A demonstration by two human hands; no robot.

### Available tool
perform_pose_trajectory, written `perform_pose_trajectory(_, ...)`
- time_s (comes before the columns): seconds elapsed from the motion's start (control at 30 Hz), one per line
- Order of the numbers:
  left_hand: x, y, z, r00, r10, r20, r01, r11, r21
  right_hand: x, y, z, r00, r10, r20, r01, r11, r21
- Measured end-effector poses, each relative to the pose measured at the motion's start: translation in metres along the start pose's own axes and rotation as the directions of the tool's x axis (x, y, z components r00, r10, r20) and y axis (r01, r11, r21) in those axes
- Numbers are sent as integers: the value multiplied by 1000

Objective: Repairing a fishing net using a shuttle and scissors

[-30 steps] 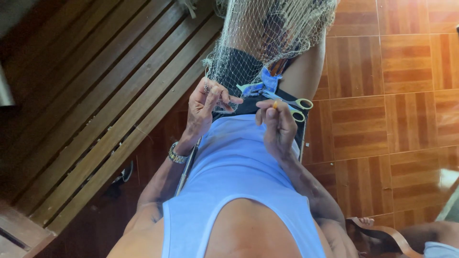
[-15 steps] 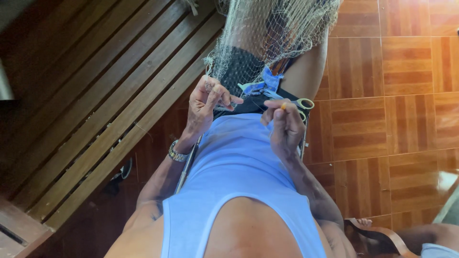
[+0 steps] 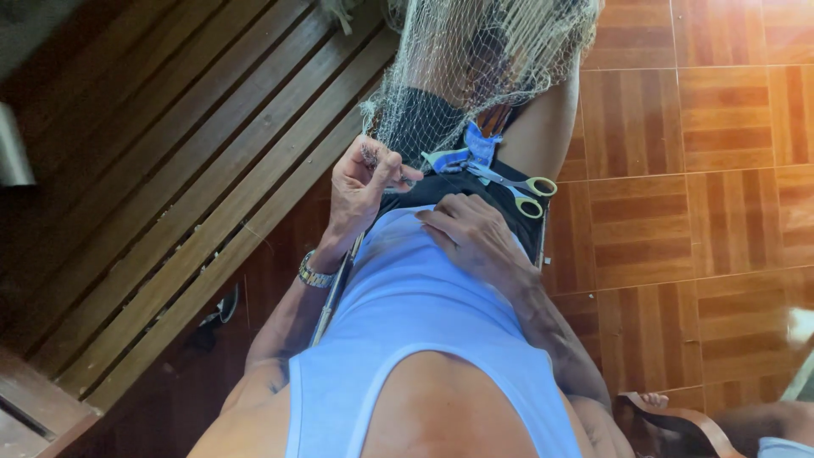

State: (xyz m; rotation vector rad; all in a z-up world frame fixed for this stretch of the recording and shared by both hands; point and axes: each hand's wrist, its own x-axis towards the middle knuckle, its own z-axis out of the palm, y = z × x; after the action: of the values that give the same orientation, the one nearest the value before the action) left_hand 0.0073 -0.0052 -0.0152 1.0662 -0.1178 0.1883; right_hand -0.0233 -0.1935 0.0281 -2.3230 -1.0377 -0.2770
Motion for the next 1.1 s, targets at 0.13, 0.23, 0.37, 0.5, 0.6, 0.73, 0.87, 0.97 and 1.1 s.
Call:
perform_pose_trajectory(0.13,3,-1,-3,999,24,27,-24,1000,8,-2,2,2,999,28,39,-28,1000,5)
perform_pose_trajectory(0.23,2,1,-2,1000,16,22,-16,1000,-19,0,0,2,999,30,27,-30,1000,8)
perform_pose_trajectory(0.37,1,4,-1,1000,6,26,-6,1000,-2,-2,4,4,999,17,37,-18,999,35)
perform_pose_trajectory(0.5,1,-1,-2,999,25,36,-26,1000,17,-3,4,4,999,19,32,-20,999,43)
perform_pose_trajectory(0.6,3,2,-2,998,21,52,-24,998,55,-4,4,5,999,27,23,-29,998,51)
perform_pose_trajectory(0.73,3,12,1,997,-20,73,14,997,82,1,-3,-1,999,51,9,-51,996,71)
perform_pose_trajectory(0.87,1,4,-2,998,-35,53,32,998,53,3,-7,-6,999,40,-13,-38,991,125)
perform_pose_trajectory(0.97,1,4,-3,998,-31,55,28,998,51,4,-8,-7,999,38,-36,-33,990,138)
perform_pose_trajectory(1.1,1,2,-5,998,-44,52,42,998,47,3,-9,-8,996,27,-79,-13,986,164)
